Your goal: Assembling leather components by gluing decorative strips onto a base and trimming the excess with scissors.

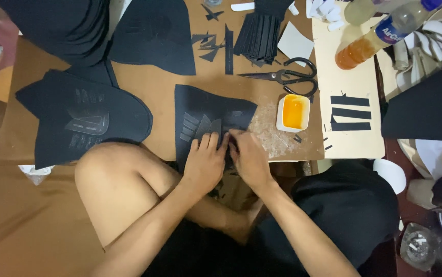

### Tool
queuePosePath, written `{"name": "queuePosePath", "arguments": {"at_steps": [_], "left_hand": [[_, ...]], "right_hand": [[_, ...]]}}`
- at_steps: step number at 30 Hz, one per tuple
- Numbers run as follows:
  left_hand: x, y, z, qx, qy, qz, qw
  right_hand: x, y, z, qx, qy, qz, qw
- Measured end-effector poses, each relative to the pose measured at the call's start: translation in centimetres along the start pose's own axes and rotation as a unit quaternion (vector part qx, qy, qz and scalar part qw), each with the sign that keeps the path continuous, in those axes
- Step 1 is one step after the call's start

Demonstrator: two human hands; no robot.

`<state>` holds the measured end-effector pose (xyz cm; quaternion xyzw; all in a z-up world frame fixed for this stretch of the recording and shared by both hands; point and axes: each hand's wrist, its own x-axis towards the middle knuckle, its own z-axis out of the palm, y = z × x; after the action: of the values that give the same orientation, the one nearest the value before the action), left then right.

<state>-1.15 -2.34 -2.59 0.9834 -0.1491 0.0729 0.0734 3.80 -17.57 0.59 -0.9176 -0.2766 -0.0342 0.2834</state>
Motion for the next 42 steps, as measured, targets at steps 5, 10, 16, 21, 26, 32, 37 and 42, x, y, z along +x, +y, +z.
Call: {"name": "queuePosePath", "arguments": {"at_steps": [5, 10, 16, 21, 26, 32, 37, 42], "left_hand": [[0.1, 0.2, 0.1, -0.005, -0.022, -0.006, 1.0], [0.1, 0.2, -0.6, 0.002, -0.035, -0.002, 0.999], [-0.1, 0.3, -1.3, 0.011, -0.016, -0.005, 1.0], [-0.2, -0.8, -1.5, -0.083, 0.025, 0.008, 0.996], [0.1, -2.4, -1.1, -0.126, -0.035, -0.01, 0.991], [0.1, -4.0, -1.7, -0.217, -0.022, -0.075, 0.973], [1.3, -3.0, -2.1, -0.377, 0.047, -0.155, 0.912], [1.6, -1.2, -4.8, -0.517, -0.062, -0.209, 0.828]], "right_hand": [[-0.9, 0.9, 1.2, -0.004, 0.023, 0.016, 1.0], [-0.1, 1.4, 0.4, -0.027, 0.004, 0.094, 0.995], [1.1, 3.5, 1.4, 0.013, -0.006, 0.102, 0.995], [5.3, 1.9, -1.9, 0.01, 0.068, 0.113, 0.991], [5.5, 4.4, 0.1, -0.026, 0.011, 0.081, 0.996], [4.4, 3.4, -1.2, 0.095, 0.011, 0.124, 0.988], [1.7, 2.0, -2.4, 0.228, -0.045, 0.148, 0.961], [0.0, -0.3, -3.9, 0.287, -0.133, 0.168, 0.934]]}}
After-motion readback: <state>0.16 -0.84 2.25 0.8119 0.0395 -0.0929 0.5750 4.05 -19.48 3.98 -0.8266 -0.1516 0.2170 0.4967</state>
